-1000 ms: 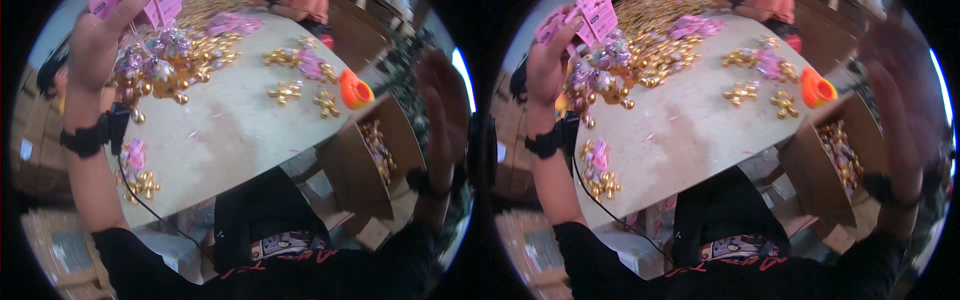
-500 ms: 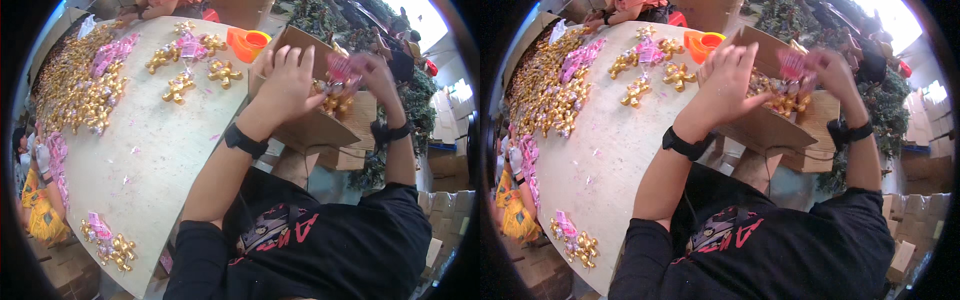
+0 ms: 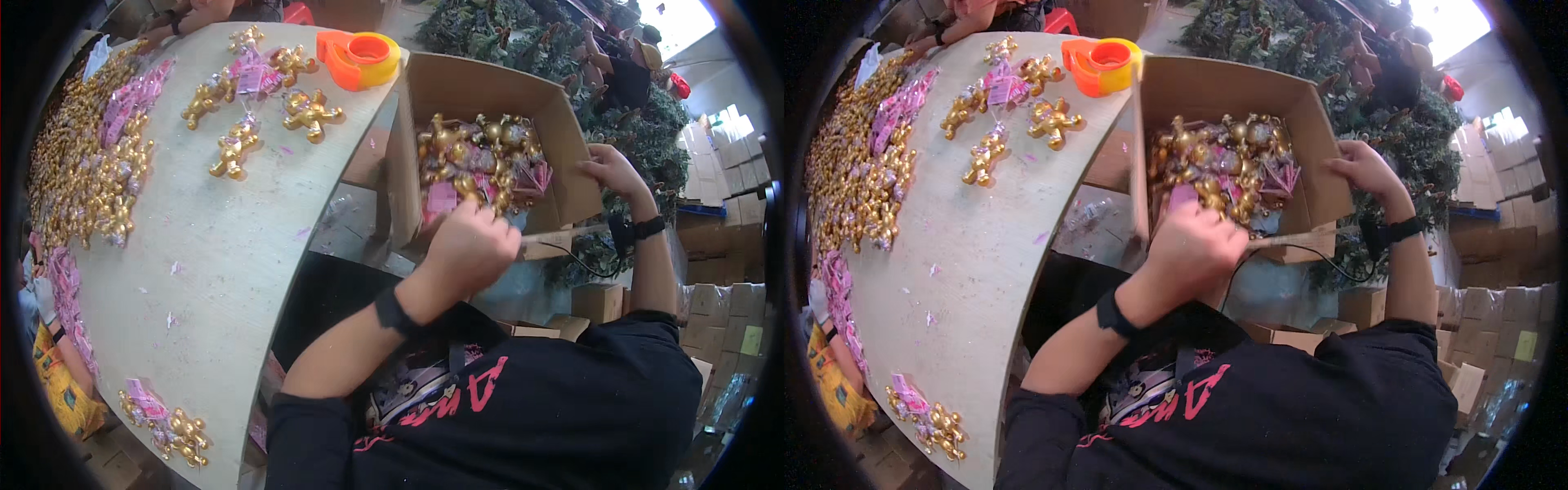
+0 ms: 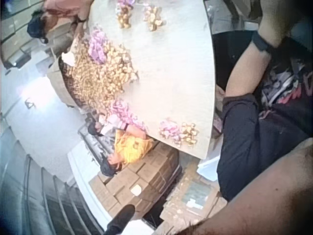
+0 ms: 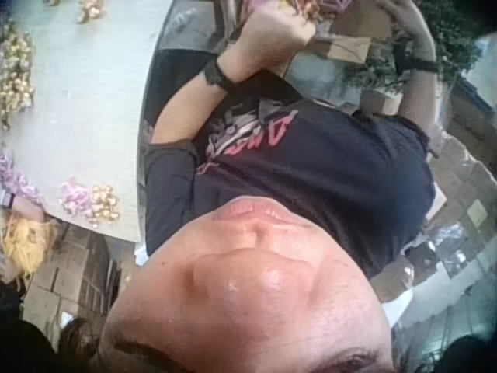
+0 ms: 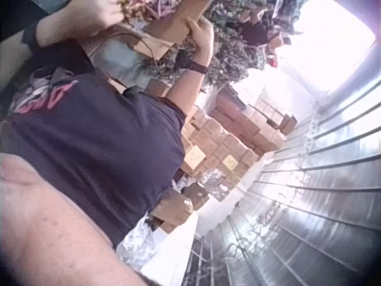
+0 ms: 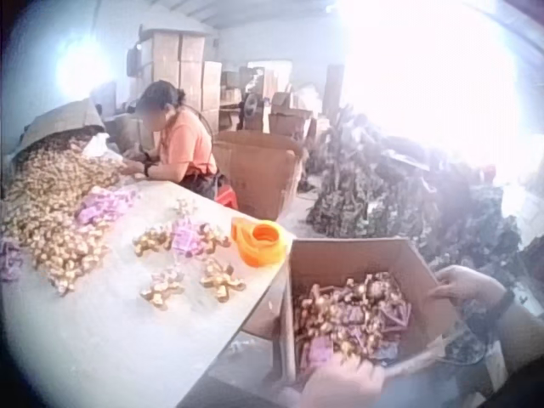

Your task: Packing gold-colored bear ornaments into small pink bags and then into cardboard boxes.

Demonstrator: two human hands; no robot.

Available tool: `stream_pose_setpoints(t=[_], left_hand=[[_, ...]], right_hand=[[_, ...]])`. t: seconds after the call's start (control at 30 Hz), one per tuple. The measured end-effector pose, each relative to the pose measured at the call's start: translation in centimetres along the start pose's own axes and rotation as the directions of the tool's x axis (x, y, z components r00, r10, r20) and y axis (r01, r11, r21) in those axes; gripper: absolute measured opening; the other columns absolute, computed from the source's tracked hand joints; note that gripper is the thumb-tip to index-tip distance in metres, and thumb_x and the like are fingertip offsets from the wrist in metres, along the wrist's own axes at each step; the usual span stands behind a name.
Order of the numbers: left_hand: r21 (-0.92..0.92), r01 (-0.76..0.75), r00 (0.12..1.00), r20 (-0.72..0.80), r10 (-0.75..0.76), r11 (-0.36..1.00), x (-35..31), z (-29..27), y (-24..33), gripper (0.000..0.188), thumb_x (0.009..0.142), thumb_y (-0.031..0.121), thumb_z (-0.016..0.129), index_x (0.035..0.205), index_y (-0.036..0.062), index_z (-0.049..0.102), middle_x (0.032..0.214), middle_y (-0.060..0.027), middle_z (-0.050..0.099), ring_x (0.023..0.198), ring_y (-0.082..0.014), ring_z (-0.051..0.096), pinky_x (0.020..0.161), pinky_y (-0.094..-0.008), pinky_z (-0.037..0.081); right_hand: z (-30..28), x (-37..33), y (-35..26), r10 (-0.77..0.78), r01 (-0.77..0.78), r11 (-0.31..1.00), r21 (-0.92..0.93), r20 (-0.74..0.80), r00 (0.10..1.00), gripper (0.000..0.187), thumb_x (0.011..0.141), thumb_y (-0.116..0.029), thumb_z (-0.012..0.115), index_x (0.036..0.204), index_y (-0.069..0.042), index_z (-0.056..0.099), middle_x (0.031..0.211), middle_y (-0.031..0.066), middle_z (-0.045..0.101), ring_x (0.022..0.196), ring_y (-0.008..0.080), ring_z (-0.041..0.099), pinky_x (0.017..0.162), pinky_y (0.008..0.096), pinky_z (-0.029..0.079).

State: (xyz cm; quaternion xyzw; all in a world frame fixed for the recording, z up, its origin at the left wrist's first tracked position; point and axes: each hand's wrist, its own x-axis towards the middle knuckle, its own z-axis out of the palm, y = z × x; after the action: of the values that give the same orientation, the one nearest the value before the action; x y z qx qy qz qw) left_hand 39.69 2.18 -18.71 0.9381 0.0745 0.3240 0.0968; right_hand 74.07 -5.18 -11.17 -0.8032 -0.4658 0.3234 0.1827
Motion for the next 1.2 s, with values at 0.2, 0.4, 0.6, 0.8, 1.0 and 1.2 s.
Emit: stream_pose_setpoints(t=[0.2,0.4,0.6,0.8,1.0,1.2], left_hand=[[-0.332,0.069,0.979,-0.161,-0.128,0.941,-2.1,-7.7,-0.2,0.012,0.082,0.010,0.070,0.093,0.0058,0.067,0.091,-0.0098,0.066,0.092,-0.0270,0.065,0.083,-0.0356,0.052],[-0.562,0.642,0.615,-0.029,-0.788,0.522,-2.2,-7.3,-7.1,0.045,0.092,0.019,0.067,0.129,-0.0027,0.052,0.120,-0.0168,0.061,0.109,-0.0290,0.061,0.096,-0.0394,0.047],[-0.695,0.574,0.748,0.230,-0.622,0.433,-1.1,-3.1,-8.6,0.059,0.095,0.023,0.060,0.144,-0.0045,0.039,0.136,-0.0238,0.054,0.130,-0.0317,0.050,0.112,-0.0383,0.035],[-0.845,0.534,0.634,0.395,-0.665,0.007,-2.1,-3.1,-8.7,0.062,0.098,0.017,0.053,0.151,-0.0063,0.031,0.144,-0.0163,0.049,0.134,-0.0227,0.045,0.114,-0.0335,0.031],[-0.895,0.431,0.649,0.397,-0.648,-0.117,-2.8,-3.0,-10.1,0.060,0.098,0.016,0.052,0.151,-0.0038,0.032,0.145,-0.0144,0.049,0.133,-0.0190,0.046,0.113,-0.0329,0.033],[-0.885,0.457,0.671,0.274,-0.689,0.093,-1.8,-2.9,-8.1,0.059,0.098,0.015,0.053,0.149,-0.0060,0.033,0.140,-0.0160,0.051,0.128,-0.0190,0.048,0.111,-0.0321,0.034]], right_hand=[[8.9,3.8,-2.7,-0.085,-0.004,0.981,0.193,0.449,0.890,0.038,0.104,-0.036,0.056,0.097,-0.001,0.070,0.075,0.0042,0.070,0.062,0.0096,0.066,0.056,0.0238,0.051],[10.7,8.1,-1.3,0.009,0.067,0.992,-0.103,0.609,0.793,0.050,0.094,-0.052,0.065,0.081,-0.004,0.071,0.063,0.0035,0.067,0.054,0.0105,0.063,0.050,0.0258,0.048],[10.7,2.5,-5.9,0.043,0.051,0.987,-0.151,0.560,0.827,0.031,0.089,-0.035,0.076,0.086,-0.005,0.070,0.068,0.0029,0.069,0.059,0.0124,0.065,0.056,0.0282,0.051],[3.4,5.3,-4.5,-0.475,0.246,0.558,-0.792,-0.062,0.878,0.021,0.077,-0.022,0.074,0.087,-0.004,0.072,0.098,0.0150,0.065,0.105,0.0357,0.058,0.093,0.0456,0.050],[0.0,5.2,-3.6,-0.233,-0.091,0.193,-0.977,-0.135,0.963,0.029,0.085,-0.031,0.066,0.090,-0.004,0.075,0.091,0.0133,0.075,0.093,0.0338,0.071,0.075,0.0405,0.059],[5.9,5.5,-6.5,0.075,-0.222,0.170,-0.960,-0.212,0.974,0.051,0.091,-0.049,0.062,0.114,-0.004,0.071,0.091,0.0126,0.076,0.082,0.0306,0.074,0.075,0.0385,0.059]])
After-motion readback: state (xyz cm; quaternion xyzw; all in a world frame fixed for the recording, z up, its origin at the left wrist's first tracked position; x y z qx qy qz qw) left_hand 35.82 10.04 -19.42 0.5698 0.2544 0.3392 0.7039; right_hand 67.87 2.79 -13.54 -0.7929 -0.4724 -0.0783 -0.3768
